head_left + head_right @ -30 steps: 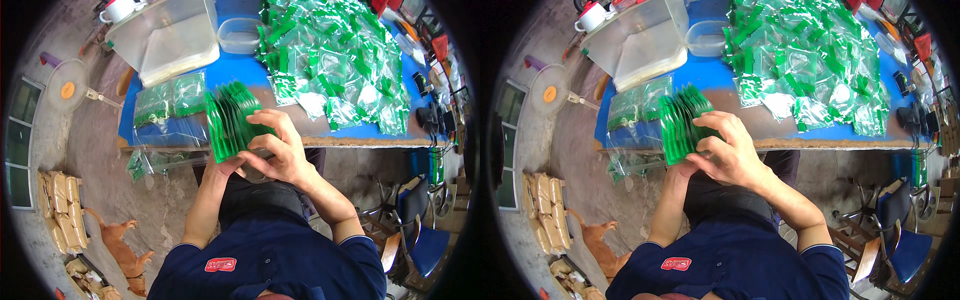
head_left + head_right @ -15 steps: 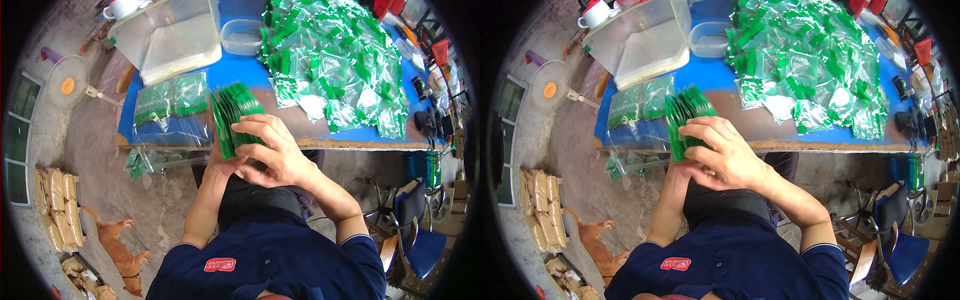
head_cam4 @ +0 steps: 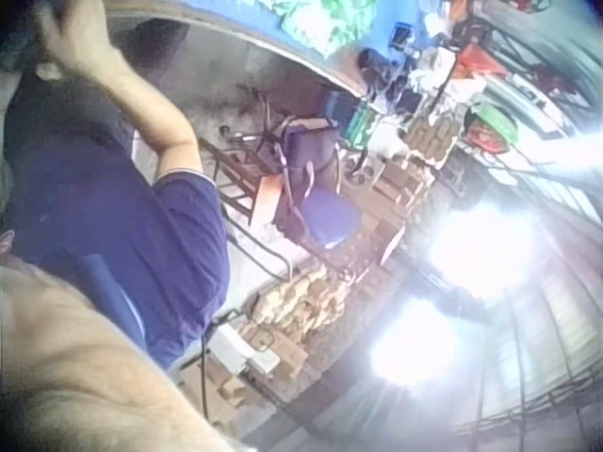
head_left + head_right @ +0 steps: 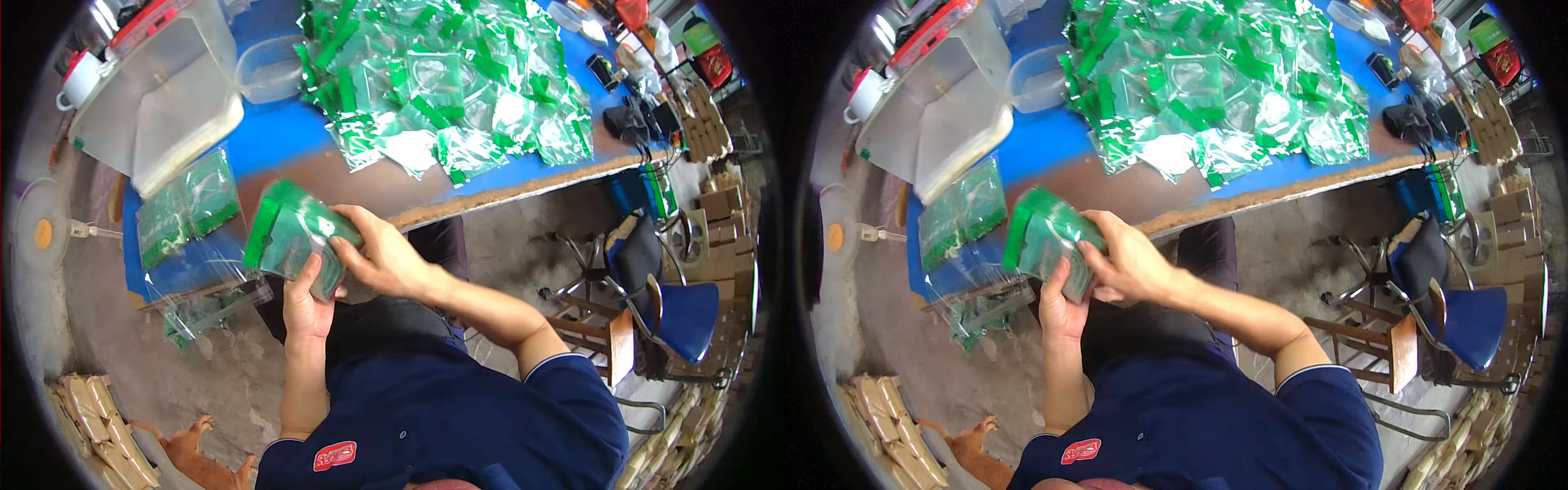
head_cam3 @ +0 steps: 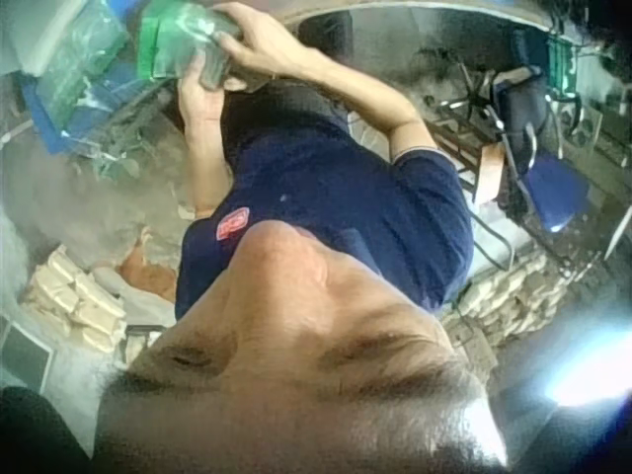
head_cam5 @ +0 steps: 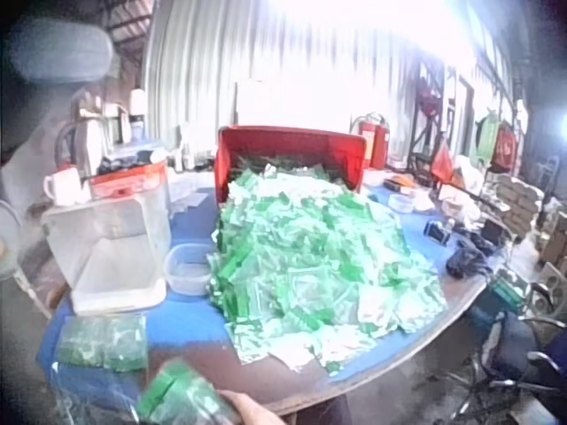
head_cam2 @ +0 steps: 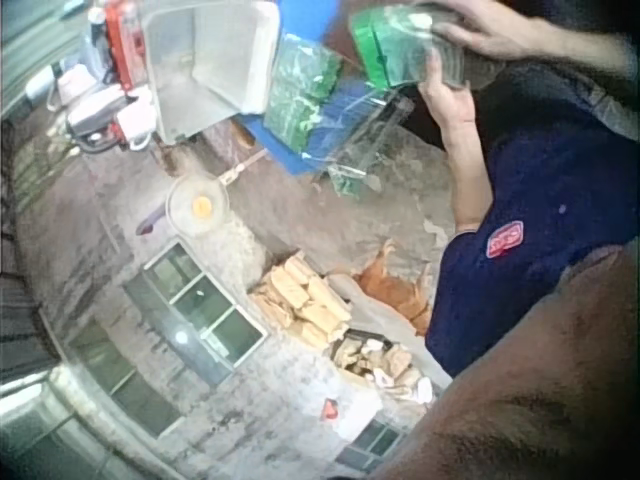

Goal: Sorting and packing green plastic bags into larger clear plastic bags.

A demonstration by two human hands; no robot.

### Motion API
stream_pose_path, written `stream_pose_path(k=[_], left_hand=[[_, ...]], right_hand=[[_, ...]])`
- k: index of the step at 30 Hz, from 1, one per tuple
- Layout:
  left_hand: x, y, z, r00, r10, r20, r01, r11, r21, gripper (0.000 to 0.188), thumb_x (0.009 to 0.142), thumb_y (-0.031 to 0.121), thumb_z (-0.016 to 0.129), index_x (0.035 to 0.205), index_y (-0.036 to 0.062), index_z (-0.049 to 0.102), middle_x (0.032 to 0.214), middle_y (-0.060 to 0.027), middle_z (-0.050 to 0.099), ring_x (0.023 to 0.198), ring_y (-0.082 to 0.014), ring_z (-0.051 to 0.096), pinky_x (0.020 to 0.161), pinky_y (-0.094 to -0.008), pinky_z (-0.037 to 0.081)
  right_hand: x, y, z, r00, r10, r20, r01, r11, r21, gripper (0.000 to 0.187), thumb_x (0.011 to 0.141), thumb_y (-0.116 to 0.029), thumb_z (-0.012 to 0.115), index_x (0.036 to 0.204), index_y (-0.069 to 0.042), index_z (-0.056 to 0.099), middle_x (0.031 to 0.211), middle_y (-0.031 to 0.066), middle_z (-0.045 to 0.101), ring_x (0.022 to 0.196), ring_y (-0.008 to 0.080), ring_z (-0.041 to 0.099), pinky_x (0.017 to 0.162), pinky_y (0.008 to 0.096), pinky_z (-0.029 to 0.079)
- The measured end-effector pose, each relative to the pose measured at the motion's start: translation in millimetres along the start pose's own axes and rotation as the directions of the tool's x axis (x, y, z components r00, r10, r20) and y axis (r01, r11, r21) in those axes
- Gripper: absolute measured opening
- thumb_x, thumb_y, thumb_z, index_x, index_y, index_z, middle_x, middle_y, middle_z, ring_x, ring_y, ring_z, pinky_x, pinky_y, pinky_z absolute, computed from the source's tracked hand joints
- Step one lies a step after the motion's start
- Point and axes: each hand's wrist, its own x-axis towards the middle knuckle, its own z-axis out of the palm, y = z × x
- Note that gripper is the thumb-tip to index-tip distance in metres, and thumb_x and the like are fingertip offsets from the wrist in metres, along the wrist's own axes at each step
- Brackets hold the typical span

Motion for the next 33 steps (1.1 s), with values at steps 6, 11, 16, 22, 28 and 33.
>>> stream_pose_path(k=[6,11,16,22,28,33], left_hand=[[-25.3,-21.0,-46.7,0.987,-0.157,-0.030,0.151,0.977,-0.148,0.056,0.087,0.007,0.074,0.138,0.0048,0.050,0.131,-0.0057,0.060,0.124,-0.0232,0.058,0.111,-0.0416,0.044],[-24.1,-20.0,-40.3,0.996,-0.092,-0.020,0.090,0.992,-0.086,0.055,0.087,0.006,0.074,0.137,0.0043,0.051,0.130,-0.0060,0.061,0.122,-0.0206,0.059,0.110,-0.0400,0.045],[-26.9,-21.4,-52.4,0.995,-0.076,-0.069,0.074,0.997,-0.030,0.050,0.088,0.005,0.072,0.135,0.0037,0.053,0.128,-0.0065,0.062,0.120,-0.0215,0.060,0.108,-0.0399,0.046],[-56.1,-10.7,-89.4,0.999,-0.035,-0.024,0.032,0.994,-0.108,0.063,0.081,0.005,0.078,0.138,0.0022,0.051,0.131,-0.0073,0.061,0.122,-0.0248,0.060,0.106,-0.0424,0.049],[-69.8,-8.9,-126.5,0.998,-0.063,-0.001,0.063,0.998,-0.031,0.070,0.075,0.024,0.088,0.135,0.0064,0.058,0.132,-0.0063,0.063,0.123,-0.0281,0.058,0.109,-0.0453,0.044],[-59.4,-18.4,-130.3,0.993,-0.001,0.122,0.018,0.990,-0.138,0.069,0.082,0.033,0.082,0.140,0.0085,0.055,0.140,-0.0090,0.058,0.132,-0.0292,0.051,0.110,-0.0464,0.041]], right_hand=[[46.3,70.4,-64.0,0.968,-0.244,-0.058,0.048,0.405,-0.913,0.064,0.096,-0.047,0.060,0.136,0.002,0.051,0.134,0.0322,0.049,0.131,0.0499,0.042,0.110,0.0579,0.031],[14.0,51.4,-43.7,0.824,-0.363,0.435,0.536,0.749,-0.390,0.043,0.097,-0.038,0.060,0.117,0.000,0.061,0.128,0.0252,0.058,0.120,0.0421,0.056,0.110,0.0554,0.036],[78.0,46.5,-21.3,0.943,-0.331,0.029,0.285,0.760,-0.584,0.047,0.096,-0.035,0.061,0.119,0.006,0.059,0.127,0.0268,0.060,0.119,0.0424,0.057,0.101,0.0467,0.046],[45.1,70.2,-4.1,0.846,-0.408,0.343,0.531,0.597,-0.601,0.067,0.088,-0.043,0.072,0.128,0.007,0.054,0.137,0.0267,0.054,0.134,0.0426,0.047,0.112,0.0465,0.039],[39.1,33.8,-7.3,0.926,-0.283,0.249,0.373,0.787,-0.491,0.073,0.075,-0.039,0.082,0.129,0.000,0.055,0.143,0.0211,0.049,0.136,0.0410,0.045,0.114,0.0464,0.038],[25.6,57.2,2.9,0.722,-0.541,0.432,0.690,0.606,-0.396,0.037,0.082,-0.007,0.071,0.117,-0.003,0.061,0.134,0.0153,0.059,0.128,0.0333,0.054,0.104,0.0437,0.045]])
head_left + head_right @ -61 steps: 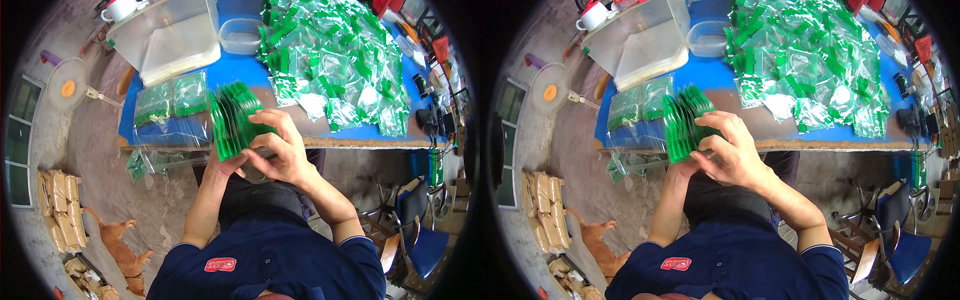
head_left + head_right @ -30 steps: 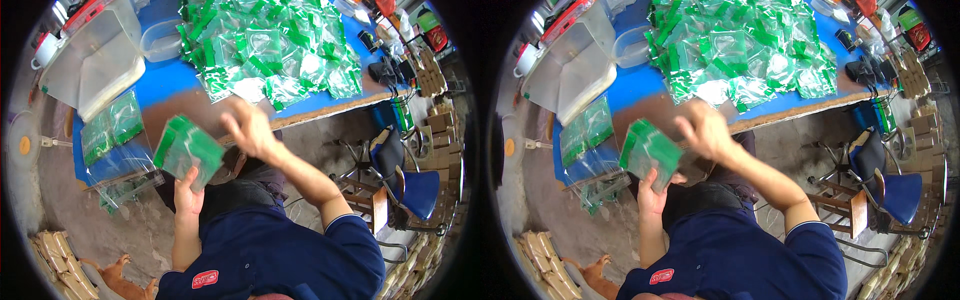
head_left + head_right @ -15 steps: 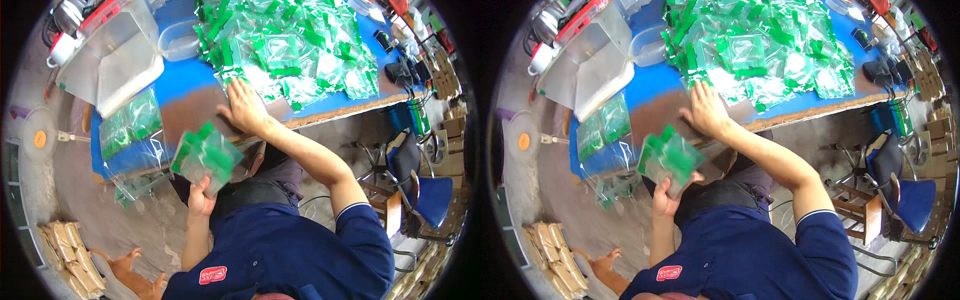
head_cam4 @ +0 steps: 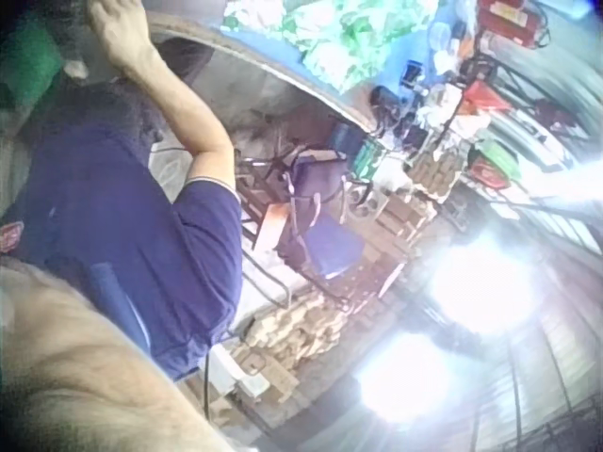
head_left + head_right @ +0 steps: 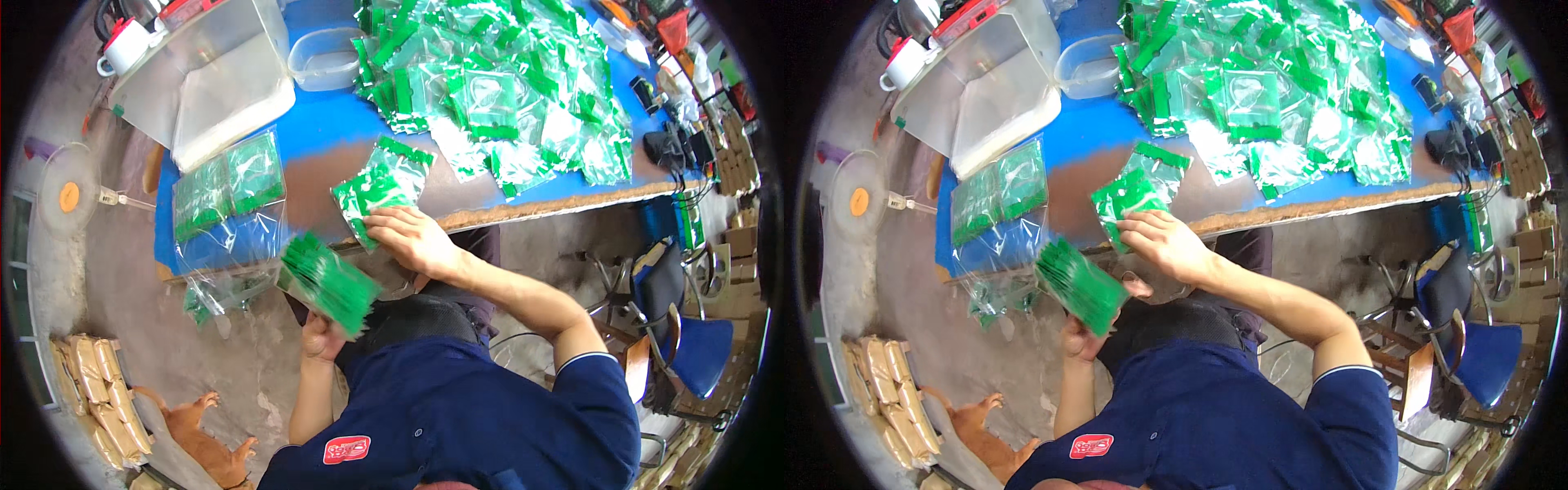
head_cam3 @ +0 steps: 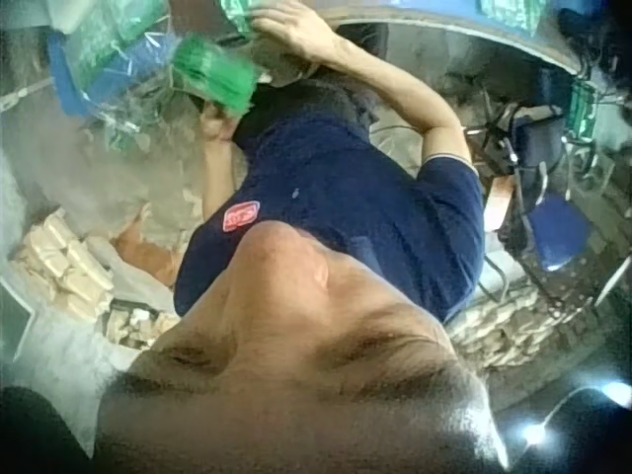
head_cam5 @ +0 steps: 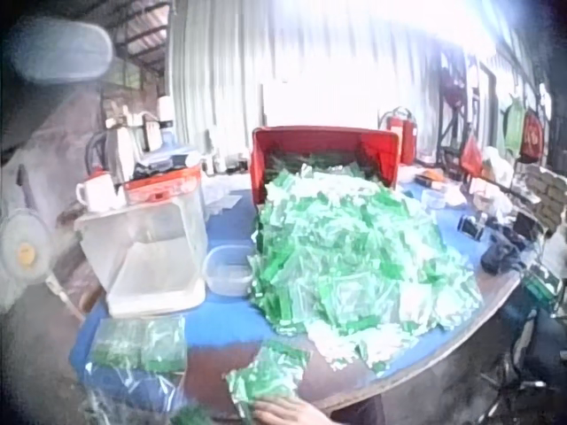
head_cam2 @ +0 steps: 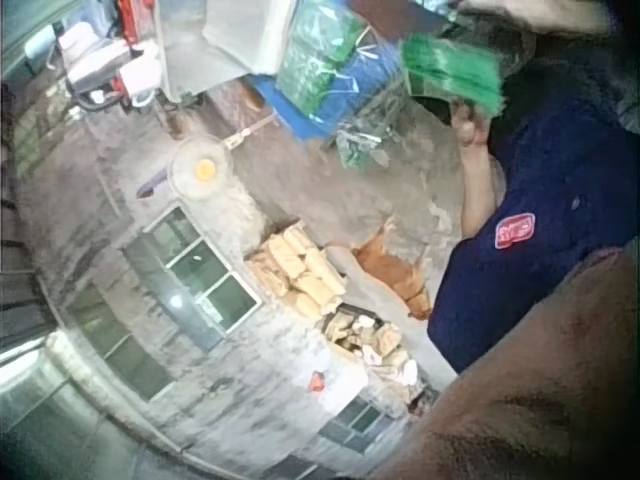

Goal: Sorting and packing green plastic bags into larger clear plastic bags.

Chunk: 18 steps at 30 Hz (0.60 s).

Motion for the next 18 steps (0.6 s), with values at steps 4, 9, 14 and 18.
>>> stream_pose_path(k=[4,9,14,18], left_hand=[[17.0,-7.3,22.9,0.976,-0.046,0.212,0.076,0.988,-0.136,0.074,0.089,0.036,0.073,0.150,0.0082,0.042,0.152,-0.0121,0.045,0.141,-0.0328,0.040,0.113,-0.0540,0.037],[32.9,-11.3,55.4,0.998,0.008,0.067,0.008,0.975,-0.221,0.068,0.087,0.030,0.076,0.144,0.0060,0.047,0.149,-0.0129,0.049,0.140,-0.0347,0.043,0.121,-0.0616,0.026],[19.7,-10.3,45.1,0.998,0.038,-0.042,-0.046,0.976,-0.213,0.070,0.083,0.018,0.081,0.143,0.0038,0.048,0.146,-0.0142,0.051,0.139,-0.0352,0.044,0.120,-0.0623,0.028],[25.4,-11.9,42.5,0.990,0.044,-0.134,-0.052,0.997,-0.060,0.070,0.081,0.012,0.079,0.142,0.0033,0.047,0.137,-0.0084,0.058,0.128,-0.0277,0.055,0.114,-0.0467,0.042]], right_hand=[[14.5,-38.0,7.3,0.696,0.467,-0.546,-0.182,0.850,0.494,0.018,0.096,0.006,0.059,0.111,-0.003,0.057,0.106,0.0126,0.064,0.094,0.0212,0.062,0.088,0.0308,0.049],[7.0,-68.7,6.4,0.625,0.760,0.180,-0.344,0.061,0.937,0.019,0.104,-0.016,0.057,0.116,-0.002,0.054,0.109,0.0093,0.063,0.101,0.0140,0.058,0.089,0.0324,0.048],[17.3,-27.3,-6.5,0.897,0.419,-0.140,-0.436,0.891,-0.126,0.049,0.094,-0.036,0.065,0.127,-0.001,0.056,0.137,0.0274,0.048,0.129,0.0470,0.045,0.110,0.0520,0.037],[12.5,-19.8,-25.3,0.921,0.347,0.176,-0.386,0.871,0.304,0.031,0.096,-0.029,0.062,0.098,0.002,0.063,0.119,0.0246,0.062,0.113,0.0415,0.060,0.099,0.0475,0.048]])
